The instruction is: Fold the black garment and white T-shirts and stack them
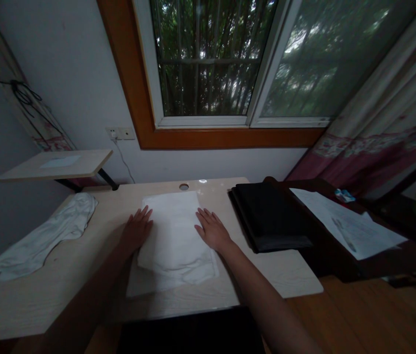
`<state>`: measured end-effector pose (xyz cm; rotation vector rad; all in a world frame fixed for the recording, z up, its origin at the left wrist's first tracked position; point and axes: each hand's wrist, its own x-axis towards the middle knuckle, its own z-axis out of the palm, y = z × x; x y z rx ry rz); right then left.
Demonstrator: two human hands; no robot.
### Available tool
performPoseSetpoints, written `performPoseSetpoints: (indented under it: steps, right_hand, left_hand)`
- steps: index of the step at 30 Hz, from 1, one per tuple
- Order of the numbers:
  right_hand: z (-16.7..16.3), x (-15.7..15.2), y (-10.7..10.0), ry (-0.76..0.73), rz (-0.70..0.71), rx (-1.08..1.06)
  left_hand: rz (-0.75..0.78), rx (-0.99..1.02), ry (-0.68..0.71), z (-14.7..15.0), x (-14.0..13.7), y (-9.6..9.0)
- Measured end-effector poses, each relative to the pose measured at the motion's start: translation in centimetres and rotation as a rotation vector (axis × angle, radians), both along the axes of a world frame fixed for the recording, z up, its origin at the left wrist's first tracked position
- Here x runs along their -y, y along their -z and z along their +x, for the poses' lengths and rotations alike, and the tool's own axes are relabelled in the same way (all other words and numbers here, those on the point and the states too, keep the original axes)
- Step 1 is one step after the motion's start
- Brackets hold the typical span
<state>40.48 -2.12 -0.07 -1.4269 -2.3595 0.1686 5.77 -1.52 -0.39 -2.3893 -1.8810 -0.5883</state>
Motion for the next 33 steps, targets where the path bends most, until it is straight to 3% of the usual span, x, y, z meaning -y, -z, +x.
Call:
performPoseSetpoints:
  steps: [9,22,33]
  right_hand:
    - [2.2,1.2,0.9,-0.001,0.118,-0.183]
    - [2.5,0.7,1.2,-0.016,0.122,-0.262]
    - [3.0,0.0,1.7,-0.024,0.085,-0.330]
  left_hand:
    - [0.050,-0.023,-0.019,-2.6,2.3,0.8]
    - [0.014,0.062,-0.043,-3.4,1.3,1.7]
    - [-0.005,0.109,-0.004,-3.8,0.9,1.3]
